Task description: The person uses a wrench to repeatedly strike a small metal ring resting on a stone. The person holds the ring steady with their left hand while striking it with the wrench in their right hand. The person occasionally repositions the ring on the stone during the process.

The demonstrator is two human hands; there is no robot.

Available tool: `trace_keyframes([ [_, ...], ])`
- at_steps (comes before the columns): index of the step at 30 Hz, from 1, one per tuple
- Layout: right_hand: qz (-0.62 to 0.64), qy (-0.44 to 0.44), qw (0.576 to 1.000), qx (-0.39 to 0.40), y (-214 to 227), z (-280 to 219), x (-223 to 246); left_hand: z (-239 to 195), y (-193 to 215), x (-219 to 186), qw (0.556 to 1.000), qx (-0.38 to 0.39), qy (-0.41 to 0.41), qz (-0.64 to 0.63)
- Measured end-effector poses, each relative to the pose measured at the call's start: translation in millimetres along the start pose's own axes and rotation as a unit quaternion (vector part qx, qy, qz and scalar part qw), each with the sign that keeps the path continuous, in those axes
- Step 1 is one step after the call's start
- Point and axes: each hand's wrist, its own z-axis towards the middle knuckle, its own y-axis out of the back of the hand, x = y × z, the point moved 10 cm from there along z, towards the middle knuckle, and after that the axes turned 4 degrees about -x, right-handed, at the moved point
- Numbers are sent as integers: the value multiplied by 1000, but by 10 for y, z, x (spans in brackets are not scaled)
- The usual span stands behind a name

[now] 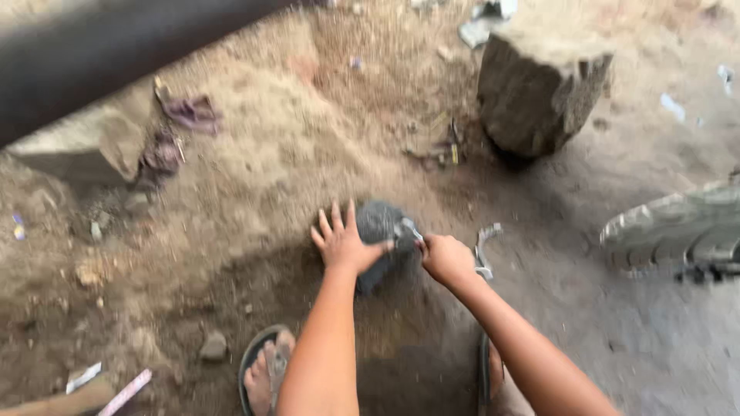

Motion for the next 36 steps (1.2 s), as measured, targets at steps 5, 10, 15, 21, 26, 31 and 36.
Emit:
trace_keyframes([
  [5,290,-2,946,-144,609,162,-49,-59,-49,-9,999,20,20,27],
  [10,-72,16,996,45,78,-3,106,-112,-50,18,999,9,14,38],
  [15,166,-40,981,-97,628,301,-11,-10,38,-6,1000,-7,9,8],
  [21,-34,36,999,20,-52,79,-33,-32,43,-35,1000,-2,15,21],
  [26,146,58,981,-112,536,234,52,-102,-58,8,1000,4,17,16],
  [31,-44,69,996,-43,-19,17,77,-79,16,-7,999,-9,14,33],
  [36,-41,56,998,12,-409,-19,-142,-12,-17,-4,1000,-6,-11,7],
])
